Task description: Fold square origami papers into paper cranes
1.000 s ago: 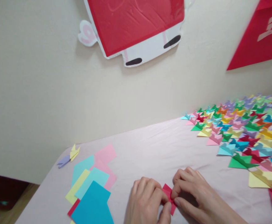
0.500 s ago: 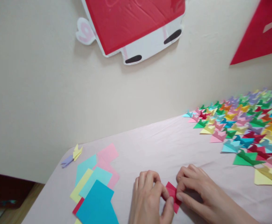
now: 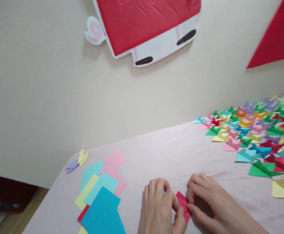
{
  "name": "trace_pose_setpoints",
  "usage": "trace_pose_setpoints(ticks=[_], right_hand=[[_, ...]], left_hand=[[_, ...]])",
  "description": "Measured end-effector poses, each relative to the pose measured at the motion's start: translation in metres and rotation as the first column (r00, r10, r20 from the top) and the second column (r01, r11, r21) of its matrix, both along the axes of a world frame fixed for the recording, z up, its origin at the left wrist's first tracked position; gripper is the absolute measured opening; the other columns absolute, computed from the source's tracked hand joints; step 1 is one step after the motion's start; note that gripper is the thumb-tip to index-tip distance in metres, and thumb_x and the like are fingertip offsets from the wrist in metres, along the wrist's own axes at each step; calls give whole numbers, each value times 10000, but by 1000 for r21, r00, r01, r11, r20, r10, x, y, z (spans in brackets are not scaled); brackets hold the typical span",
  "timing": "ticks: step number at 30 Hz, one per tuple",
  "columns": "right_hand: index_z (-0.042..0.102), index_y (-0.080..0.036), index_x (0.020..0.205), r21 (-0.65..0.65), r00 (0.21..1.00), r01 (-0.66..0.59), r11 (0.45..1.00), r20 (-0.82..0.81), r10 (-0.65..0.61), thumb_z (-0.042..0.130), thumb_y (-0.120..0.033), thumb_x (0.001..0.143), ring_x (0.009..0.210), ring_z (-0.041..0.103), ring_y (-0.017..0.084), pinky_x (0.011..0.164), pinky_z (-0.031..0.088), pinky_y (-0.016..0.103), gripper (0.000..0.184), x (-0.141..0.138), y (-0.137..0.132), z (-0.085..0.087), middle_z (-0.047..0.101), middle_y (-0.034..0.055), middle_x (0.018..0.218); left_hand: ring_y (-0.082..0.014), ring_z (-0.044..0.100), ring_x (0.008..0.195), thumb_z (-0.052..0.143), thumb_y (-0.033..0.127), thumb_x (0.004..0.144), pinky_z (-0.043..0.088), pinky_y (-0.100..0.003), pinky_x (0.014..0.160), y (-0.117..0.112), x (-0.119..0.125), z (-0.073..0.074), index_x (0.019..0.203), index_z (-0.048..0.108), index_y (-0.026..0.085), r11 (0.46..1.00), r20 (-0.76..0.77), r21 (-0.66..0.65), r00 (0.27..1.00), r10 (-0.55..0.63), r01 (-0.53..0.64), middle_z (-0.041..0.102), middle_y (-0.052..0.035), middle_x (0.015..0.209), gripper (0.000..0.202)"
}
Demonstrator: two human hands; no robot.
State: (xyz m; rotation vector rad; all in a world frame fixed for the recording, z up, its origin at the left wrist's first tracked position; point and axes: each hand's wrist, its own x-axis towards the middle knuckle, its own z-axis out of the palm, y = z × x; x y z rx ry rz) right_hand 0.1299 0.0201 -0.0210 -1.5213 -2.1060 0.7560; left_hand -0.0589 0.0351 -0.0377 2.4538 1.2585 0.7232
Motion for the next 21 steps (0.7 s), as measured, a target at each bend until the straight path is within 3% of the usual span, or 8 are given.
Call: trace_pose_setpoints(ticks=[9, 16, 21], right_hand=[[557, -231, 744, -7, 1000, 14, 1000, -22, -14, 533, -123, 818, 801, 559, 204, 744, 445, 345, 133, -1, 1, 0, 619, 28, 836], [586, -245, 786, -68, 994, -14, 998, -110, 6, 492, -93, 821, 868, 572, 207, 832, 441, 373, 183, 4, 3, 2, 632, 16, 859], [593, -241, 762, -59, 998, 17, 998, -55, -20, 540, -137, 817, 855, 561, 214, 789, 433, 366, 130, 0, 1, 4, 630, 25, 862]], left_hand=[[-241, 501, 896, 577, 37, 677, 399, -395, 733, -2, 4, 0, 755, 484, 207, 999, -70, 33, 997, 31, -28, 555, -33, 911, 209], [-244, 501, 912, 593, 38, 670, 394, -386, 742, -2, 2, -2, 764, 496, 214, 997, -78, 76, 997, 29, -23, 546, -28, 914, 222], [-243, 498, 924, 580, 41, 676, 393, -397, 761, -2, 3, -1, 764, 495, 210, 998, -59, 55, 998, 18, -14, 552, -31, 941, 208]])
